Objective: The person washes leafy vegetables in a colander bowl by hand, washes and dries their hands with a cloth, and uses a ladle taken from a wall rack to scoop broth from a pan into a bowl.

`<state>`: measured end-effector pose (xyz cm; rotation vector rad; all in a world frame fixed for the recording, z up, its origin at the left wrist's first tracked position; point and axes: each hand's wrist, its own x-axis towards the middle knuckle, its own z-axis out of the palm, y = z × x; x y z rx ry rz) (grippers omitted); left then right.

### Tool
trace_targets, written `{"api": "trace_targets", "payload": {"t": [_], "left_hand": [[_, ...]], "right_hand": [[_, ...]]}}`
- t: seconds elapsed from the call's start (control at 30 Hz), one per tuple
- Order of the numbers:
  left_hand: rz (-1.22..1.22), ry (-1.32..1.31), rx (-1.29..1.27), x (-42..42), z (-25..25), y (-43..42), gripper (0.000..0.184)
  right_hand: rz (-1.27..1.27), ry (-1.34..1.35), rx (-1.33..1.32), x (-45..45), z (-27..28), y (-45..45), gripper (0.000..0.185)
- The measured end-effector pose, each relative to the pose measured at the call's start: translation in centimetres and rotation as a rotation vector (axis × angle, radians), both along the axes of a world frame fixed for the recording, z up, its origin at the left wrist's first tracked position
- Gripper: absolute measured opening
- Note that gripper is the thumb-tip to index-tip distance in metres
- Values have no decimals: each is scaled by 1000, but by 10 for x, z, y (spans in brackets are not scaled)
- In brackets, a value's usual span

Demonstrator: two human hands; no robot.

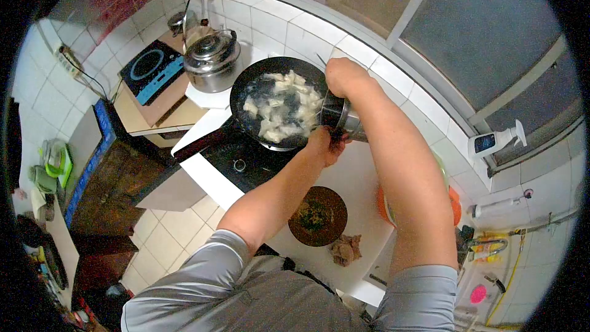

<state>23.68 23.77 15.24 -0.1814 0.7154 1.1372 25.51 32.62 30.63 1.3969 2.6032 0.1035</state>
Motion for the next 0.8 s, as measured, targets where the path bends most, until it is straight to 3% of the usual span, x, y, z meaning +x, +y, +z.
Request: {"api": "trace_targets", "payload": {"t": [0.27, 0.5, 0.53, 0.63, 0.8], "left_hand": [[-69, 397, 130, 8, -1, 13, 24], [-317, 1079, 345, 25, 12, 9, 26], [-413, 1309, 371, 26, 17, 5, 27], [-499, 1365, 396, 37, -1, 6, 31], [-642, 1405, 353, 47, -49, 11, 30]], "right_hand": [[-141, 410, 36, 85, 2, -10, 27], [-393, 997, 13, 183, -50, -64, 29], [-418, 1002, 54, 190, -56, -76, 25], [-459, 1059, 44, 206, -79, -105, 24], [-760, 1267, -127, 222, -128, -144, 29]]}}
